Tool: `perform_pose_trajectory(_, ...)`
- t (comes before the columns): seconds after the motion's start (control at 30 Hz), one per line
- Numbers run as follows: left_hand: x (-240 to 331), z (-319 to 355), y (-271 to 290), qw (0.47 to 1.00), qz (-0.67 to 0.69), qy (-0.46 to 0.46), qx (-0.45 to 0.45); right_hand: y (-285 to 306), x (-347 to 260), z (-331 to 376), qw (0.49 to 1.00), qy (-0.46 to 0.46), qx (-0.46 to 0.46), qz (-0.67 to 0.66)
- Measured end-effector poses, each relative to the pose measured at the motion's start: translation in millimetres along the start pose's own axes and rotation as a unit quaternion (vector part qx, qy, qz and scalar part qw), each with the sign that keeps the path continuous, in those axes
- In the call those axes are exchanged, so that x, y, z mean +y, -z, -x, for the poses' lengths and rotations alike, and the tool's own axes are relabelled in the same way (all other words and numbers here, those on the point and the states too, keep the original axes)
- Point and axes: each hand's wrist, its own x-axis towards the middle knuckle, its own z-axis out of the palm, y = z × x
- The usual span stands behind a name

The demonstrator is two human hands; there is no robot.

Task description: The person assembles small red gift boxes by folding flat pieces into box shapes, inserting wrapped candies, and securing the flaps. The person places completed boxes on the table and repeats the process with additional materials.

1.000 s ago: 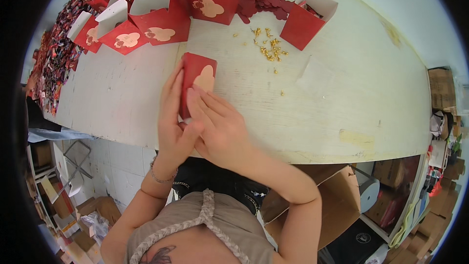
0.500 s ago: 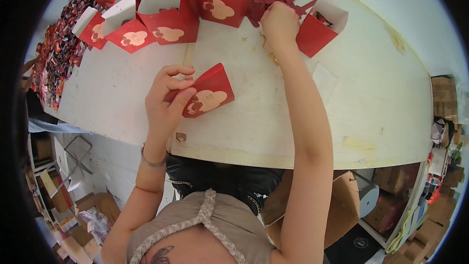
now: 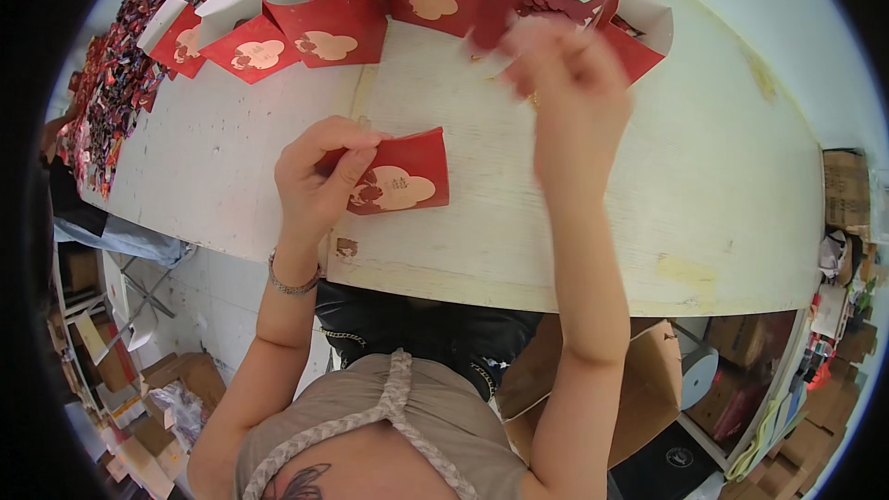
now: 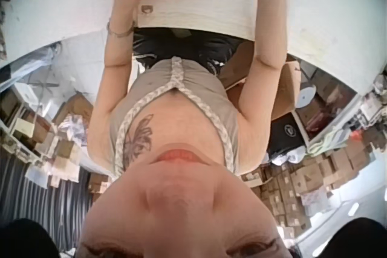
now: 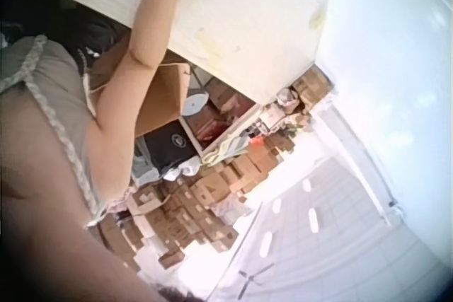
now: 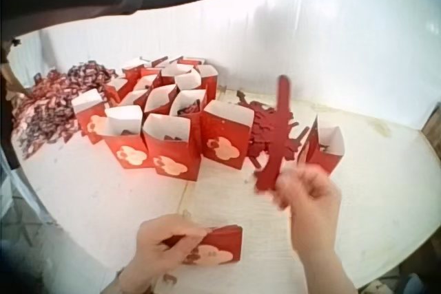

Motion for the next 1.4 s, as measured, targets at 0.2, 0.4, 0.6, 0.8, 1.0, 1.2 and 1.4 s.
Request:
perform_pose_trajectory(0.2,-2.7,1.0,3.3,0.998,0.014,-0.035,-0.042,-22.5,21.9,73.8,0.957,0.183,-0.084,0.208)
perform_pose_trajectory(0.4,2.5,4.0,-1.4,0.999,0.032,-0.001,-0.025,-19.2,42.0,69.8,0.972,0.176,-0.107,0.117)
perform_pose_trajectory(0.6,-3.1,2.7,-6.0,1.000,-0.003,-0.028,0.003,-7.4,85.4,-42.4,0.849,0.172,-0.085,0.492)
perform_pose_trajectory(0.8,-0.8,4.9,-12.9,1.000,0.023,0.016,0.012,-2.2,88.5,-48.6,0.764,0.181,-0.120,0.608)
perform_pose_trajectory(1.0,-3.9,8.9,-3.9,1.000,0.016,0.022,0.006,3.7,2.0,72.9,0.874,0.329,-0.207,0.293)
perform_pose_trajectory(1.2,-3.1,6.1,-8.3,0.996,0.072,-0.036,-0.027,-19.4,24.3,81.6,0.868,0.378,-0.159,0.281)
perform_pose_trajectory(1.4,-5.7,10.3,-2.2,0.996,0.069,-0.018,-0.061,-24.6,23.5,86.5,0.901,0.313,-0.142,0.263)
